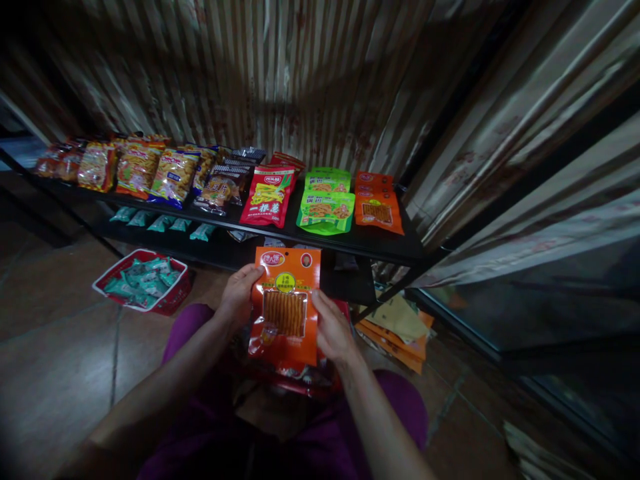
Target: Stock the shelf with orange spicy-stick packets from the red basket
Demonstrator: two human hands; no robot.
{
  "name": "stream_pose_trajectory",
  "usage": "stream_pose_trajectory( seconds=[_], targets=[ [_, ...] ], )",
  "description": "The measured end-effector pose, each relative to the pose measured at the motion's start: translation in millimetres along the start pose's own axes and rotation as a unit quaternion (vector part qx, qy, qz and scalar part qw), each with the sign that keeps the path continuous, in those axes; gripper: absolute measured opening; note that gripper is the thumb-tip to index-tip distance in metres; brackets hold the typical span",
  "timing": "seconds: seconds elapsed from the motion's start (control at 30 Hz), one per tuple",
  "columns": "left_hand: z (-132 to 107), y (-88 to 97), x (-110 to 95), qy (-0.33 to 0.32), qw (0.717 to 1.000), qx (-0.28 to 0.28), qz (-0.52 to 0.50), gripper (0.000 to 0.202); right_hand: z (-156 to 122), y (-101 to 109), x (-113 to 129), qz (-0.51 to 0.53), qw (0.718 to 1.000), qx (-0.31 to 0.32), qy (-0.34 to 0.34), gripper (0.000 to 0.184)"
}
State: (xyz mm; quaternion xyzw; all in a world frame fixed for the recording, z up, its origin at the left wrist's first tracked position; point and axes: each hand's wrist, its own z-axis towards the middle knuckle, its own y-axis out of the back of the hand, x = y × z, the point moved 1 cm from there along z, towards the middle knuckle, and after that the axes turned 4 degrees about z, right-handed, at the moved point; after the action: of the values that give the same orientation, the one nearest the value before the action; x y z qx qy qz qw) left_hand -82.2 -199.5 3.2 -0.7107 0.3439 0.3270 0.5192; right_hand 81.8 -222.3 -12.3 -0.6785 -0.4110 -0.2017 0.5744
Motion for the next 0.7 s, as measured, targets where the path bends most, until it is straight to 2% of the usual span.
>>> stream_pose_trajectory(
  seconds=[0.33,0.7],
  targets=[
    [-5,1.7,1,0.001,1.0,0.011,0.012,0.03,16,-13,15,-0.007,0.996,-0.069,0.057,0.033],
    [-20,17.5,2,0.057,0.995,0.078,0.018,0.024,30,-14,13,-0.014,0.987,-0.135,0.087,0.03]
  ],
)
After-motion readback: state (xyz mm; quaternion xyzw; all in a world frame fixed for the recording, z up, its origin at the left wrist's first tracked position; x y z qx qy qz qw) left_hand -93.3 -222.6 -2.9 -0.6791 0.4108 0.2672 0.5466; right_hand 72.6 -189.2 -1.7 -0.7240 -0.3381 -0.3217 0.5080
